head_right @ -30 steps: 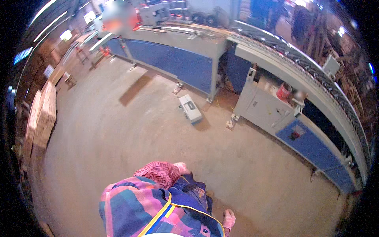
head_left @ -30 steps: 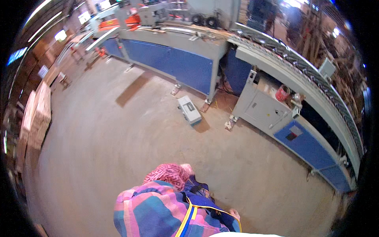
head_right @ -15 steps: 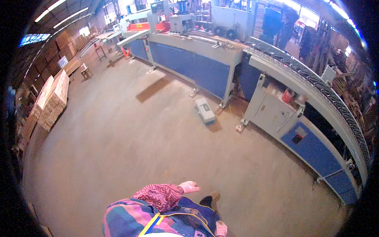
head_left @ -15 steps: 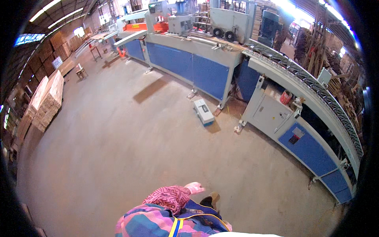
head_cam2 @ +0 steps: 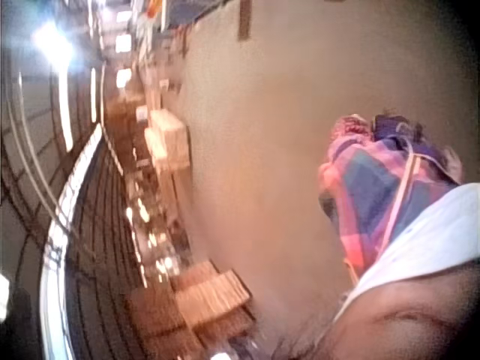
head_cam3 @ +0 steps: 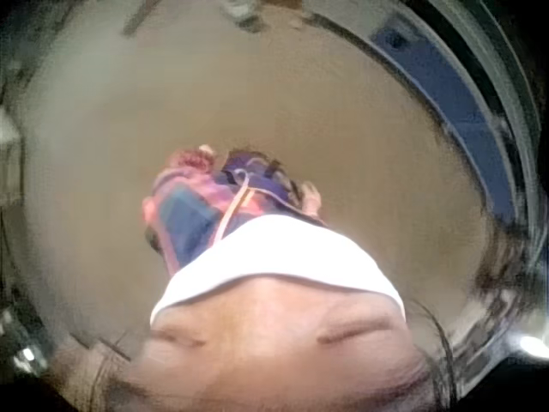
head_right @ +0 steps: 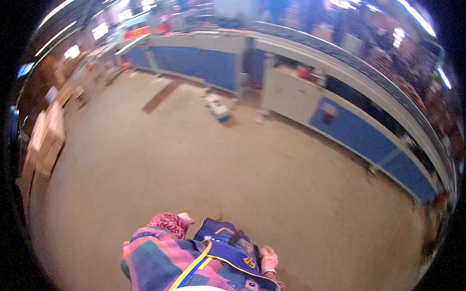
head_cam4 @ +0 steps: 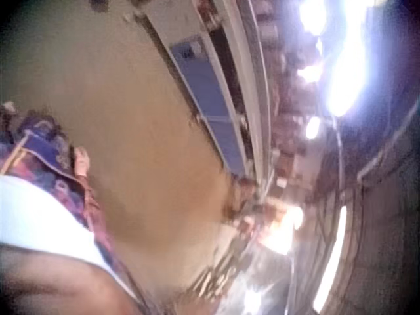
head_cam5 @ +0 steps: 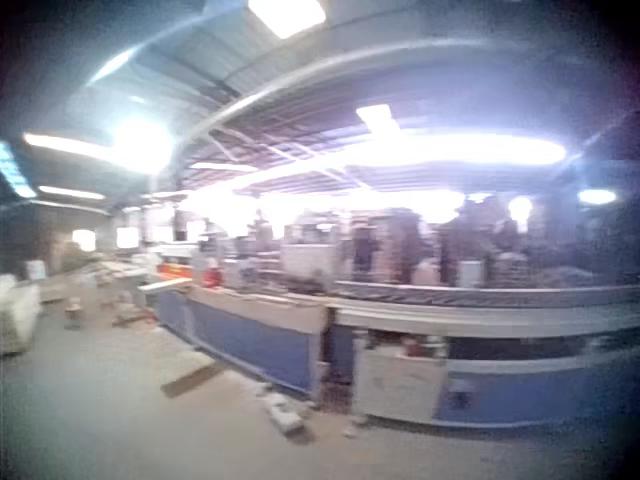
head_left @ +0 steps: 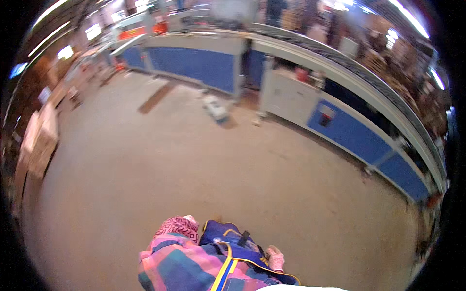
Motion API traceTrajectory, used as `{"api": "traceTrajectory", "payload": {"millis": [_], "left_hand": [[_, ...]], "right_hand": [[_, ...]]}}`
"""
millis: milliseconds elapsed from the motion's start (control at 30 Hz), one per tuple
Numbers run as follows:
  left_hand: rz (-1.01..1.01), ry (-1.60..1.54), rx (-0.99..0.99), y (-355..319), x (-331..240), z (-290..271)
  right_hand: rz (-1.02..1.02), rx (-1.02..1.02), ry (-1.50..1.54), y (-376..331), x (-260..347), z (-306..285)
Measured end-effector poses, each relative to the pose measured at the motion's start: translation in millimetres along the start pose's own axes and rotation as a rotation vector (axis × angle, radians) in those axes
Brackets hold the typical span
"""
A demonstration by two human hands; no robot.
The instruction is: The person operates a wood processing machine, feeding a plank into the cutter and retrieving the resulting strips. They then walk to a nearby table and repeatedly pick up stacks of these wooden strips, arranging them into neat piles on the table surface.
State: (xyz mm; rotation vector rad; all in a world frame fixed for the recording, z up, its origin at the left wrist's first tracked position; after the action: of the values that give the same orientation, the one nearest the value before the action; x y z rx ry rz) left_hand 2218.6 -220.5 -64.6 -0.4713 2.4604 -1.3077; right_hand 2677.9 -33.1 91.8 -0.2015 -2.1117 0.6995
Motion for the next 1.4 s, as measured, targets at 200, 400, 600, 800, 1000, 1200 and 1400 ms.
{"api": "traceTrajectory", "payload": {"millis": [200, 400, 600, 800, 1000, 1200, 1400], "left_hand": [[0.478, -0.059, -0.158, -59, -386, -137], [0.690, 0.108, 0.011, -23, -655, -92], [1.356, 0.904, 0.078, 1, -741, -50], [1.554, 1.211, 0.384, 55, -889, -9], [1.299, 0.831, 0.503, -60, -1048, 99], [1.480, 1.032, 0.670, -95, -1166, 209], [1.871, 1.649, 0.409, -67, -1298, 235]], "right_hand": [[0.217, -0.105, -0.316, -84, -126, -180], [0.358, -0.544, 0.022, -98, -206, -293], [0.516, -0.781, 0.367, -122, -232, -279], [0.883, -0.590, -0.086, -117, -352, -151], [1.171, -0.574, 0.403, -205, -356, -149], [1.041, -0.669, 0.114, -176, -516, -177], [0.921, -1.059, -0.303, -227, -680, -505]]}}
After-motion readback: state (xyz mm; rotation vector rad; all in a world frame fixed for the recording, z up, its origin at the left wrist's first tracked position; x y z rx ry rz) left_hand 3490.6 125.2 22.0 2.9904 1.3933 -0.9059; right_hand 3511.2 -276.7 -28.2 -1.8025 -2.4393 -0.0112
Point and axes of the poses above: each hand's wrist, its own y-axis towards the middle knuckle, its own z-axis out of the palm, x = y × z, the point moved 1 cm from there along y, towards the middle knuckle, and after that the axes turned 2 degrees about -y, right-handed, at the moved point
